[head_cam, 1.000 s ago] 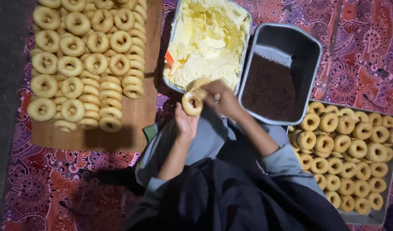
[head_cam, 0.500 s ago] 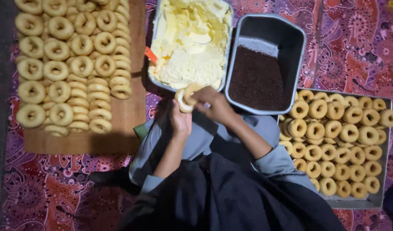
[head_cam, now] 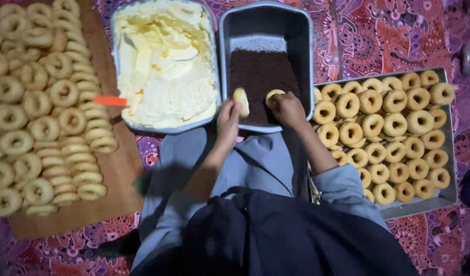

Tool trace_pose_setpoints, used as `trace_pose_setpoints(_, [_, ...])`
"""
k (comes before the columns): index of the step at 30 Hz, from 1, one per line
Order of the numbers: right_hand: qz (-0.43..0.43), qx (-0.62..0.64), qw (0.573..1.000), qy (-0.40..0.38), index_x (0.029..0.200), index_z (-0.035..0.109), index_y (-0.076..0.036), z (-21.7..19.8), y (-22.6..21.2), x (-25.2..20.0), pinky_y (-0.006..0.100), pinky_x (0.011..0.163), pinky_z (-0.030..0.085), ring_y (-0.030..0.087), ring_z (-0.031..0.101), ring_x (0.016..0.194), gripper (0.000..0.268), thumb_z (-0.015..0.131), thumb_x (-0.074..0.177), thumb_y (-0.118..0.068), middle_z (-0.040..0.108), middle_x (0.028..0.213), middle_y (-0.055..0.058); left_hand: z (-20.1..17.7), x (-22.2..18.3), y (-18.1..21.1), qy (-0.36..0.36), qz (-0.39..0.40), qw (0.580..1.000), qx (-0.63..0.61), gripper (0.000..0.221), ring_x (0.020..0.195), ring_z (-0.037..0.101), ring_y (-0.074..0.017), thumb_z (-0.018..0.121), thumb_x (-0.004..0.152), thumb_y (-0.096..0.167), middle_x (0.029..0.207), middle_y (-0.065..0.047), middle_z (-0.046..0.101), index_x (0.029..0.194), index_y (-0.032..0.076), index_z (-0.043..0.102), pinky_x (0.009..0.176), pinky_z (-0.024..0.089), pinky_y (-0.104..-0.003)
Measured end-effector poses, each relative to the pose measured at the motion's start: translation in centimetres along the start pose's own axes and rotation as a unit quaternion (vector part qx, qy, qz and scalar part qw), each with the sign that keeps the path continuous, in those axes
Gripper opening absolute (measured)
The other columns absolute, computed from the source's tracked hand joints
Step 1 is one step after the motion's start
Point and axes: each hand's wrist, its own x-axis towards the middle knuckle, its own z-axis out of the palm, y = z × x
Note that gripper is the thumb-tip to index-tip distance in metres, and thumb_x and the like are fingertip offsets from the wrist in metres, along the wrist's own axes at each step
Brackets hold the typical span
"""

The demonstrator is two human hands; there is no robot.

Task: The person sits on the floor and repeatedly picks up ring-shaped pastries, splits them open, fills them with a yellow cream, and places them into a tray of dark crumbs. The finished pastries are then arranged on a metal tray.

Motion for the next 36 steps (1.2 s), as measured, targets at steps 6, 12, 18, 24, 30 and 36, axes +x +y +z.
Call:
trace_pose_setpoints(6, [0.363,0.677,0.615,0.178,0.112,0.068,-0.004,3.2,4.5,-2.9,0.042,0.076,0.062,0.026,0.067,0.088,0.026,0.056,0.09,-0.007,0.072,0.098,0.011,5.9,10.0,-0.8,-0.064,0.411,0.782,0.464,0.024,0.135,0.054,-0.0417,0.061,0.091,0.008,0.142,-0.023,0.06,0.112,-0.002,0.067,0.109,0.044,-0.043])
trace_pose_setpoints(12, [0.262,0.726,0.613,0.169,0.117,0.069,0.0,0.5,2.9,-2.9,0.036,0.096,0.056,0.024,0.069,0.104,0.031,0.058,0.089,-0.005,0.072,0.112,0.014,7.6,8.7,-4.3,0.006,-0.059,0.993,0.106,0.031,0.108,0.069,-0.0335,0.05,0.106,0.022,0.117,-0.022,0.072,0.121,-0.001,0.065,0.097,0.053,-0.043])
trace_pose_setpoints(18, [0.056,0.219,0.931,0.286,0.121,0.068,-0.003,-5.1,-4.3,-1.5,0.038,0.099,0.054,0.028,0.065,0.113,0.031,0.073,0.091,-0.012,0.067,0.119,0.013,7.5,4.3,-5.0,-0.145,-0.163,0.881,-0.42,0.043,0.117,0.059,-0.0294,0.038,0.105,0.014,0.135,-0.017,0.059,0.145,0.003,0.051,0.093,0.048,-0.043])
trace_pose_setpoints(24, [0.36,0.712,0.596,0.097,0.13,0.062,-0.023,-6.2,-2.0,-0.9,0.038,0.072,0.053,0.024,0.055,0.087,0.041,0.076,0.092,-0.017,0.064,0.104,0.01,9.1,2.8,0.1,-0.147,-0.195,0.908,-0.341,0.042,0.124,0.06,-0.0313,0.042,0.1,0.013,0.135,-0.015,0.058,0.14,0.003,0.048,0.102,0.053,-0.06])
trace_pose_setpoints(30, [0.347,0.754,0.524,0.191,0.117,0.064,-0.01,-4.1,10.1,-10.3,0.039,0.076,0.057,0.019,0.067,0.103,0.027,0.071,0.095,-0.023,0.063,0.11,0.006,8.7,0.6,3.6,-0.09,-0.007,0.975,0.201,0.045,0.137,0.041,-0.0471,0.071,0.092,0.025,0.15,-0.031,0.034,0.131,0.003,0.061,0.105,0.04,-0.06])
trace_pose_setpoints(36, [0.29,0.755,0.403,0.429,0.123,0.069,-0.006,-11.5,29.3,-25.4,0.052,0.11,0.053,0.032,0.07,0.12,0.035,0.065,0.094,-0.024,0.07,0.129,0.014,0.8,-3.1,4.2,0.053,0.176,0.923,0.339,0.035,0.148,0.037,-0.0425,0.074,0.095,0.015,0.156,-0.027,0.036,0.129,0.009,0.067,0.121,0.036,-0.046])
